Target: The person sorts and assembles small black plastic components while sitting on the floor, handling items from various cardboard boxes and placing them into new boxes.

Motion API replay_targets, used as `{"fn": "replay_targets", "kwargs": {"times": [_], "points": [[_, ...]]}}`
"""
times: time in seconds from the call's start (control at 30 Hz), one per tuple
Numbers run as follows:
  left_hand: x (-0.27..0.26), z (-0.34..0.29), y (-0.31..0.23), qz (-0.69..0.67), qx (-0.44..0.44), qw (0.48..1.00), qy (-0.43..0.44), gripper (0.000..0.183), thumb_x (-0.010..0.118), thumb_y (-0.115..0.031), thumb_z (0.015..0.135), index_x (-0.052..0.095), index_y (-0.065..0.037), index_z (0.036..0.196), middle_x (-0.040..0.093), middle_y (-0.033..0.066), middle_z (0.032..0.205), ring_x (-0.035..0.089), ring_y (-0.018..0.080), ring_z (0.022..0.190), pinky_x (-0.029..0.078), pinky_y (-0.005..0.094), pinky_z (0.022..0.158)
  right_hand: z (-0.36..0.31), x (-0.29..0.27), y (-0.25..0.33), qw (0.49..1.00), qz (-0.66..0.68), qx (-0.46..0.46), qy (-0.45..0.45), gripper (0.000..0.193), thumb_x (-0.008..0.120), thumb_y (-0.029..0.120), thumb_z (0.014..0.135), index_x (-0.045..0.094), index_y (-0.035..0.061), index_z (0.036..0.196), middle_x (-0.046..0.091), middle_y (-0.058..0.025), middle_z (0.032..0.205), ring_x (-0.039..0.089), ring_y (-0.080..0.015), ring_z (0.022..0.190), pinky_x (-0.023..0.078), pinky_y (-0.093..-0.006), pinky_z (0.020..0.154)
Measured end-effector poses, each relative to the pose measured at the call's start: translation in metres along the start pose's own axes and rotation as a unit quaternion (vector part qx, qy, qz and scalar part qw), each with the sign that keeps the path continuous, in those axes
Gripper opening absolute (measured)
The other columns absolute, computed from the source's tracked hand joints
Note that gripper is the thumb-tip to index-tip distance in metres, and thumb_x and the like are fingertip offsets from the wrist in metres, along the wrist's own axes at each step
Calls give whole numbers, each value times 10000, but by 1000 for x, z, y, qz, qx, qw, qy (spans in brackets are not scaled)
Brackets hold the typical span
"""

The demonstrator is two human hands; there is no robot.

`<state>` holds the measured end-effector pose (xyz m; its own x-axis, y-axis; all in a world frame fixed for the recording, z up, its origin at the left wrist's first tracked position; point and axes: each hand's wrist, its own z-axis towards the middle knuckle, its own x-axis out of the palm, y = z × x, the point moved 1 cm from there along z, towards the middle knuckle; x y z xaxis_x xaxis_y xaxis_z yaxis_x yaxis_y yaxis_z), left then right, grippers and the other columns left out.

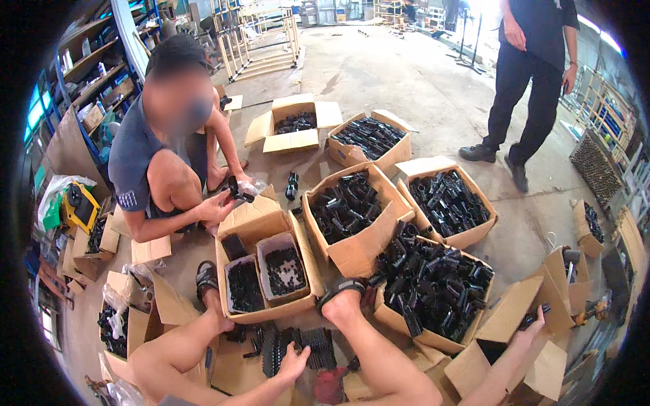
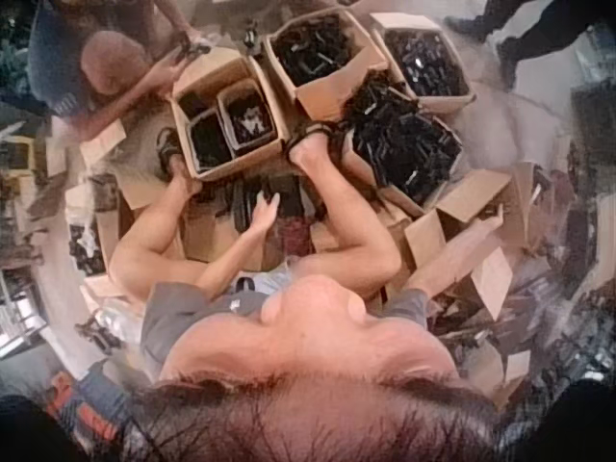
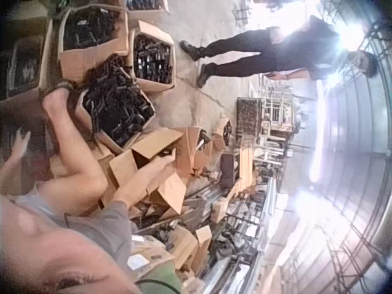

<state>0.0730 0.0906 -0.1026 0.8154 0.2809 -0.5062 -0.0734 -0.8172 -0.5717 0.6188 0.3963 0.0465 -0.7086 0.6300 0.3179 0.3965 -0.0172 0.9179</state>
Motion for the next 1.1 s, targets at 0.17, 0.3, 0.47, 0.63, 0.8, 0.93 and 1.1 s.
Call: {"fn": "replay_targets", "kwargs": {"times": [0.17,0.3,0.47,0.63,0.8,0.93,1.1], "points": [[7,-4,-6,-38,24,999,-18,831,600,-477,933,291,28,1517,592,263,1359,574,394,1264,422,425,1084,-85,31,58,991,109,-51,58,243,690,360,931,601,134,945,586,-31,715,609,-159,611,502,-306,548],[-2,9,21,-102,26,994,12,758,596,-489,943,404,15,1475,581,229,1394,554,358,1301,413,404,1092,-185,81,52,986,95,-86,111,217,650,261,960,636,77,1073,683,-91,883,663,-207,718,532,-339,603],[9,10,25,-87,35,996,-3,672,578,-464,952,465,-29,1451,568,219,1410,528,368,1324,389,420,1114,-305,127,0,961,19,36,274,289,676,206,892,644,7,1098,691,-114,876,666,-197,708,551,-322,627],[-2,15,31,-43,63,997,4,542,592,-412,944,564,-93,1382,613,170,1370,568,353,1278,427,424,1073,-382,148,-115,909,-92,197,355,422,758,141,828,586,41,1201,628,-29,924,614,-137,790,505,-293,694],[-2,0,15,-62,88,994,-23,450,577,-362,957,620,-93,1315,687,161,1241,627,359,1189,475,442,1009,-416,132,-207,885,-258,198,333,540,772,152,829,544,-23,1286,650,-62,1058,629,-181,941,519,-325,857],[-7,1,10,-144,32,988,-38,445,501,-344,1001,613,-46,1313,679,204,1240,623,377,1191,460,453,1025,-416,112,-259,809,-500,-26,308,742,806,229,772,480,-64,1371,615,-180,1240,609,-280,1110,465,-385,1002],[9,30,36,-315,4,948,36,616,389,-489,1048,559,9,1367,592,231,1373,532,358,1318,393,428,1097,-453,137,-264,690,-623,-134,344,934,817,245,754,313,-16,1496,478,-265,1342,524,-431,1224,417,-464,1065]]}}
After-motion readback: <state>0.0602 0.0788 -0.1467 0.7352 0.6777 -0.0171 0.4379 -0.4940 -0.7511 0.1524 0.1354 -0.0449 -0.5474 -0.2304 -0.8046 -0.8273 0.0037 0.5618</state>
